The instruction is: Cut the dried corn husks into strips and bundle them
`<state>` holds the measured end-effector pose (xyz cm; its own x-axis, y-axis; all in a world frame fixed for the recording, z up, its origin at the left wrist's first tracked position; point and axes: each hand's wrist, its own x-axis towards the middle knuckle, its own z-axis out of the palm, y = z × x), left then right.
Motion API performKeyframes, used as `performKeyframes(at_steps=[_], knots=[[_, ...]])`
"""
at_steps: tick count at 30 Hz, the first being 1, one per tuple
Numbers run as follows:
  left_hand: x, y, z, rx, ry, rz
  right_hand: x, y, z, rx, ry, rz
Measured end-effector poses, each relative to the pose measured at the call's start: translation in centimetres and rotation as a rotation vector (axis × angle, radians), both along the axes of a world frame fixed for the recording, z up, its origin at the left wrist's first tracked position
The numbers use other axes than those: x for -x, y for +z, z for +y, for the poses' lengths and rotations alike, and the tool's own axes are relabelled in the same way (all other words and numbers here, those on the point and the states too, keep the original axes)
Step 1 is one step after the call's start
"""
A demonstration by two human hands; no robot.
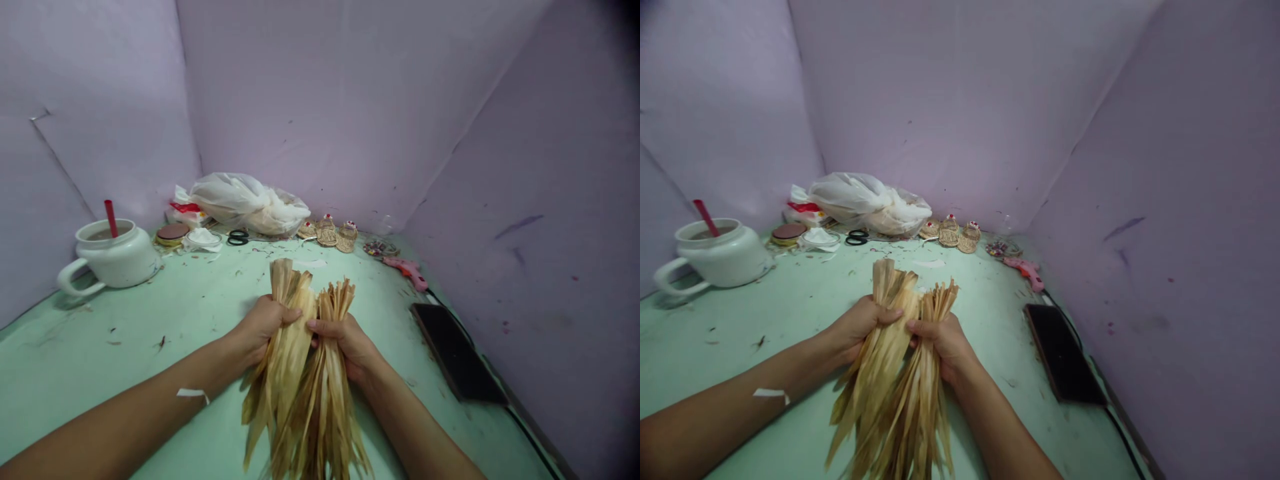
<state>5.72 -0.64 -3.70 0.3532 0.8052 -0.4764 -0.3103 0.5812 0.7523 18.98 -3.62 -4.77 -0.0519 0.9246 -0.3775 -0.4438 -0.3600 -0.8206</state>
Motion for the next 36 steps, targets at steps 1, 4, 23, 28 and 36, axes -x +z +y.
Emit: performKeyframes(at_steps=[1,4,23,28,36], knots=[[0.0,0.1,0.1,0.024,0.003,0.010,-0.1,0.1,0.0,-0.008,-0.006,-0.010],[0.0,0.2,0.4,0.058,0.037,0.044,-0.5,0.2,0.2,-0.027,-0.027,-0.041],[0.1,0.2,0.8,0.030,0.079,0.027,-2.0,1.0,0.3,0.071,0.171,0.165],[0.4,0.2,1.2,0.107,0.105,0.038,-2.6,0.9,0.5,0.049,0.123,0.168],[1.0,-0.2,2.4,-0.016,0.205,0.110,-3.1,0.5,1.0,0.011,0.005,0.146]])
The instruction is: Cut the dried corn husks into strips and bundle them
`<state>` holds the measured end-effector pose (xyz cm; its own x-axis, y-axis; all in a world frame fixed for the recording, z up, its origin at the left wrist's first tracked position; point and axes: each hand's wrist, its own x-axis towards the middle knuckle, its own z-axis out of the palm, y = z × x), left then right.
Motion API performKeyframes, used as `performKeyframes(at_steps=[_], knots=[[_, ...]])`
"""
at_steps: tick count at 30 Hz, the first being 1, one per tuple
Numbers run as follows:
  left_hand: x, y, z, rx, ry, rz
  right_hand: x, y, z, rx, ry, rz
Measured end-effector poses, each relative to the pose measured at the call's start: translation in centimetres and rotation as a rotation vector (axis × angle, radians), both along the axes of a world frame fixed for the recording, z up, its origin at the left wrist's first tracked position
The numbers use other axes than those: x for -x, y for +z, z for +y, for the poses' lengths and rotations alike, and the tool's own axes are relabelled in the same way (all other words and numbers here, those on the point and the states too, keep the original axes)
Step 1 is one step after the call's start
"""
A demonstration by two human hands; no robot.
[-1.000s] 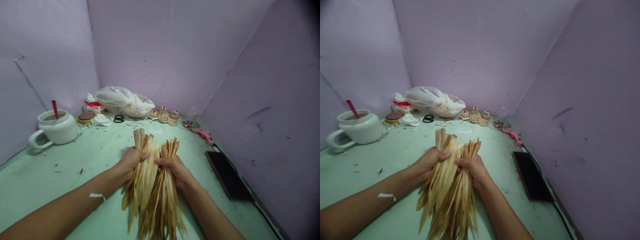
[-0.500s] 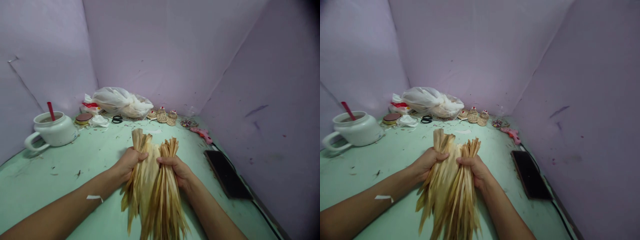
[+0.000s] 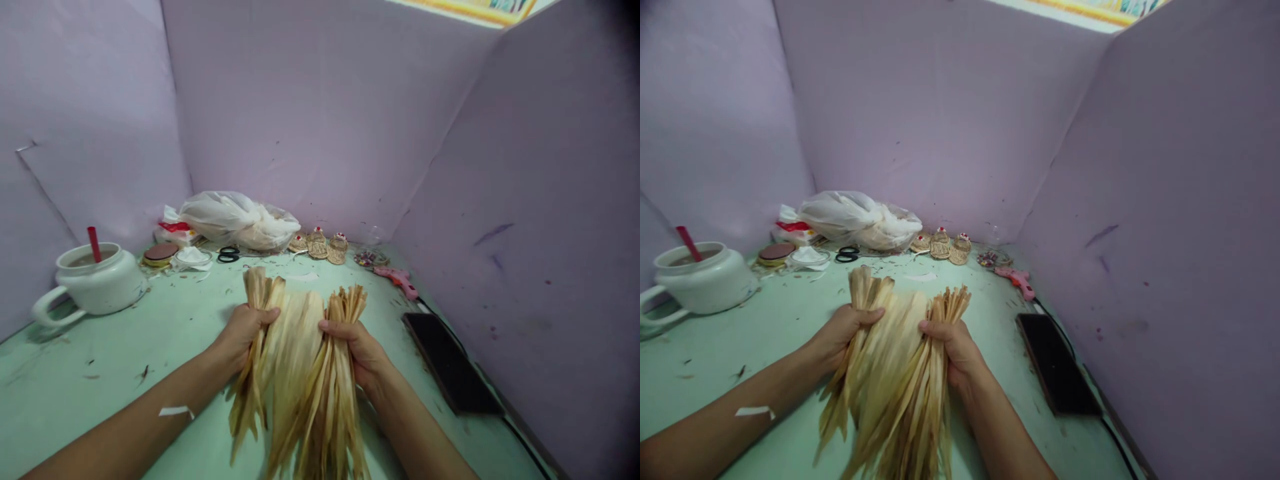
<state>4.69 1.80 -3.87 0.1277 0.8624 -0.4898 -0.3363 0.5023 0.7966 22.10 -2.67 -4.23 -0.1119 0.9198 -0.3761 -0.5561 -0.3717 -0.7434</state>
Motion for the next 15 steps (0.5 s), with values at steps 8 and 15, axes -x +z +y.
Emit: performKeyframes(at_steps=[8,15], knots=[[-0.7,1.4,-2.4,-0.221,-0.092,-0.011,0.7,0.8,-0.6,-0.043,-0.018,0.005],[-0.3,2.0,-2.0,-0.096,-0.261,-0.159,2.7,0.9,-1.4,-0.120,-0.054,-0.020]])
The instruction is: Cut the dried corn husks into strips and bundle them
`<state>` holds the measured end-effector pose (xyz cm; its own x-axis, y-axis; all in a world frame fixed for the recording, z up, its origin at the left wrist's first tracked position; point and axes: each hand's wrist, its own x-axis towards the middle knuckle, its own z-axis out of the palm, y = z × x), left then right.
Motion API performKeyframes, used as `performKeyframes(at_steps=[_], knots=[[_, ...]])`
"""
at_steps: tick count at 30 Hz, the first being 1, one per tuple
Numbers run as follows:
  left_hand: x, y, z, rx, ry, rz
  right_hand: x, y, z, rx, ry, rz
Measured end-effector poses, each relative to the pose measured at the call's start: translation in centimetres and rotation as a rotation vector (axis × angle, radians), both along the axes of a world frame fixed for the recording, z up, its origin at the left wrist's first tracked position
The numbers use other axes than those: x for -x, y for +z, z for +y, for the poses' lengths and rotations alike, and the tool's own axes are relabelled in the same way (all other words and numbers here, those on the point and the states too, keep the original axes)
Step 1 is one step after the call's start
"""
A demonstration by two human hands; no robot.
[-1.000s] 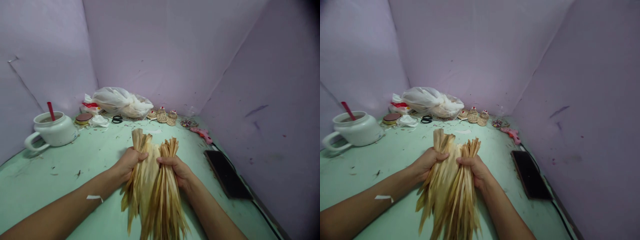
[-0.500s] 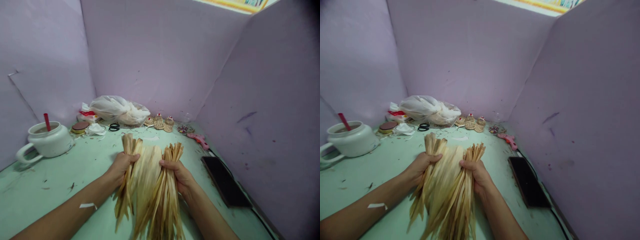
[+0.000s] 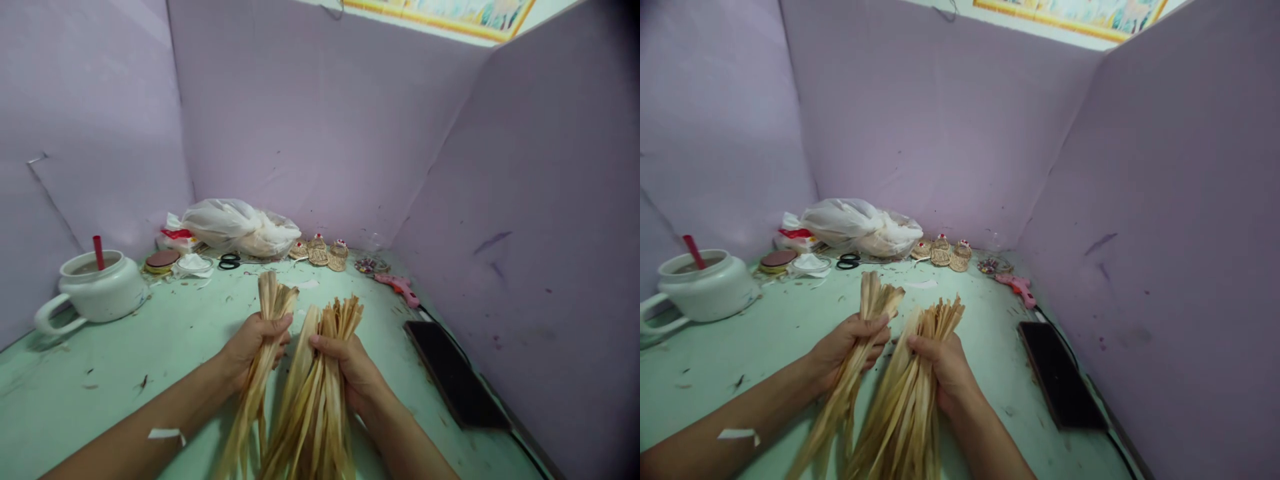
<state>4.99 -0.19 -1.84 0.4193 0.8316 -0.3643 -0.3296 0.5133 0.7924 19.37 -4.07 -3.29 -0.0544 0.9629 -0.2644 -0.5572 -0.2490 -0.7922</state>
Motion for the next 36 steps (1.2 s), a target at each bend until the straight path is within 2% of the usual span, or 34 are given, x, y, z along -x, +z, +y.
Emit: performKeyframes(at_steps=[6,10,13,15,19,21,24,28,30,36], knots=[[-0.2,-0.8,-0.7,-0.276,-0.113,0.016,0.3,-0.2,0.0,0.021,-0.006,-0.032],[-0.7,-0.6,-1.0,-0.332,-0.098,0.151,0.3,-0.2,-0.2,-0.001,0.037,0.000],[-0.6,-0.8,-0.6,-0.268,-0.053,0.242,0.2,0.1,-0.3,-0.034,0.060,-0.018],[-0.4,-1.1,0.0,-0.161,0.009,0.265,0.0,0.2,-0.2,-0.033,0.052,-0.042],[0.3,-1.6,1.1,0.083,0.102,0.205,-0.9,0.1,0.5,0.074,-0.113,-0.149],[0.5,-1.5,1.2,0.086,0.129,0.174,-1.3,-0.2,0.8,0.092,-0.174,-0.228],[0.4,-1.2,0.9,0.049,0.125,0.146,-1.3,-0.7,1.0,0.070,-0.150,-0.295],[-0.2,-1.0,0.1,0.093,0.031,0.063,-0.5,-1.2,0.7,0.069,-0.055,-0.251],[-0.4,-1.2,-0.1,0.098,0.023,0.031,-0.3,-1.2,0.6,0.062,-0.005,-0.199],[-0.4,-1.6,-0.1,0.090,-0.021,-0.036,-0.3,-1.0,0.6,0.028,-0.037,-0.248]])
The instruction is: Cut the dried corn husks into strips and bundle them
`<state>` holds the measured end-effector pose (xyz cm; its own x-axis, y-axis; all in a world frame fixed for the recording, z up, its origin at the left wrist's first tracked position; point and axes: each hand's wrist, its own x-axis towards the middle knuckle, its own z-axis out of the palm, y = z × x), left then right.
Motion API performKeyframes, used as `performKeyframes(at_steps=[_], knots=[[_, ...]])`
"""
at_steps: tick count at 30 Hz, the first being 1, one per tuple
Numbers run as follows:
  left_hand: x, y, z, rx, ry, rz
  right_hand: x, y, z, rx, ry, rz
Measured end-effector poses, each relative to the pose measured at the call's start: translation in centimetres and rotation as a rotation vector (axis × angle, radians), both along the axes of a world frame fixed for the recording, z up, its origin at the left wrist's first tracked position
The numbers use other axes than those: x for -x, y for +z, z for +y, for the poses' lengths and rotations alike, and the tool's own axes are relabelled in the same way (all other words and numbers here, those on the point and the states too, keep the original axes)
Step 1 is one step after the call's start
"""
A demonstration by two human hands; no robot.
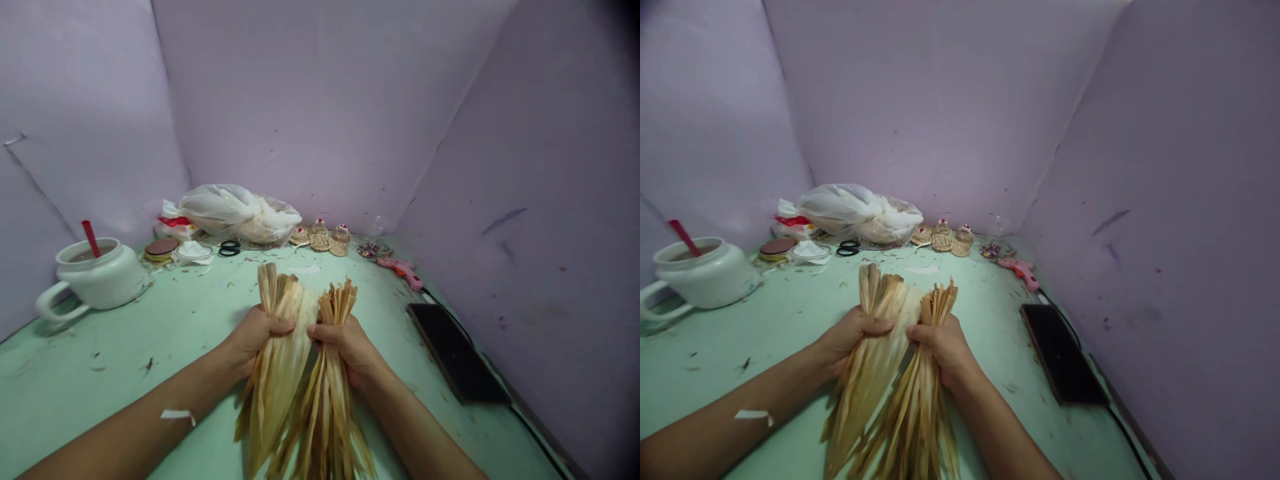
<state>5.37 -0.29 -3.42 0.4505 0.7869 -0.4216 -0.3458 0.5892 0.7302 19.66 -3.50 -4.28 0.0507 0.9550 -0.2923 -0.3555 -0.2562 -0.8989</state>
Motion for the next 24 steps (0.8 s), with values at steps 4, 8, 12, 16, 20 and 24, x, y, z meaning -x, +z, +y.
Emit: performKeyframes(at_steps=[4,8,12,16,20,24], knots=[[0.02,0.15,-0.28,-0.004,-0.099,-0.057,0.03,0.12,0.01,-0.021,0.011,-0.017],[-0.13,0.17,-0.44,-0.022,-0.029,0.026,0.09,0.34,-0.21,-0.033,0.016,0.002],[-0.36,0.26,-0.56,-0.026,0.027,0.076,0.24,0.69,-0.49,-0.075,0.064,0.025],[-0.53,0.40,-0.72,-0.072,0.050,0.100,0.44,0.86,-0.55,-0.108,0.094,0.045],[-0.50,0.26,-0.65,-0.081,0.057,0.126,0.41,0.62,-0.39,-0.104,0.093,0.018],[-0.41,-0.24,-0.53,-0.117,0.050,0.152,0.35,0.49,-0.34,-0.118,0.093,-0.041]])
